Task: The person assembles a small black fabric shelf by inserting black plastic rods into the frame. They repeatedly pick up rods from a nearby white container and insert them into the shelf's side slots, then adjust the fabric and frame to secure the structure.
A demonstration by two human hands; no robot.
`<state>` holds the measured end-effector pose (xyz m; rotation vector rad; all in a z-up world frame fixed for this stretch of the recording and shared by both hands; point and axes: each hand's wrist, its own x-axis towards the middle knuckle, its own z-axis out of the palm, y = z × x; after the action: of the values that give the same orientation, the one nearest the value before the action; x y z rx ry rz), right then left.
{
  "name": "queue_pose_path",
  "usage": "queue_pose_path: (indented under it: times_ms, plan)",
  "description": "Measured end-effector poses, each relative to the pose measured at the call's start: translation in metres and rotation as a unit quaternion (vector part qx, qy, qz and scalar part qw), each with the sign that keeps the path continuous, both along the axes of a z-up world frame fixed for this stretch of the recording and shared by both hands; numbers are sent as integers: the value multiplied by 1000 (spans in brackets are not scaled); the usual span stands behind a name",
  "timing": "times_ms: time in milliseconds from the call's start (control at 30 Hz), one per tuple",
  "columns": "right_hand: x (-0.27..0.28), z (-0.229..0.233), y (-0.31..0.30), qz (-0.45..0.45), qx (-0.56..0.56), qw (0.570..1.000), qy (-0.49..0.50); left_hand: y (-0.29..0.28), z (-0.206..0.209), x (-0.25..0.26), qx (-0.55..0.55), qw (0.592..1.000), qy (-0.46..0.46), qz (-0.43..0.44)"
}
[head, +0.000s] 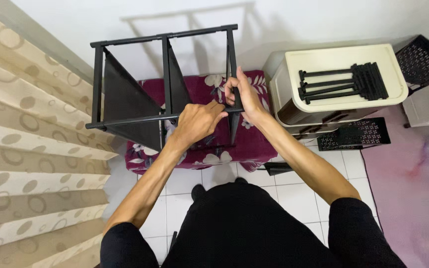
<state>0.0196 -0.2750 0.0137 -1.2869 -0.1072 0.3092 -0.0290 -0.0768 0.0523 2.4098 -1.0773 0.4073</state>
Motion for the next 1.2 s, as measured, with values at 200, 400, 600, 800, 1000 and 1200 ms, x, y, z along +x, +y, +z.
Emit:
queue_pose_path:
  times_ms: [200, 400, 600, 800, 1000, 1200]
  plan:
    - [-1, -2, 7, -12, -10, 1000, -23, 1, 0, 3, 6, 1000, 18, -4]
    - [-7, -3, 0, -3, -41, 999, -35, -2, 15, -7, 2, 999, 28, -15]
    - [-4, -1, -18, -109, -110, 978, -141, 17, 41, 0, -64, 996, 52, -27]
    - [30, 23, -31, -143, -188, 964, -118, 46, 54, 104, -23, 998, 38, 41]
    - [19, 23, -23, -118, -223, 955, -154, 30, 28, 174, -4, 994, -100, 49]
    - [5, 15, -53, -83, -207, 962, -156, 23, 23, 167, 61, 996, 57, 41]
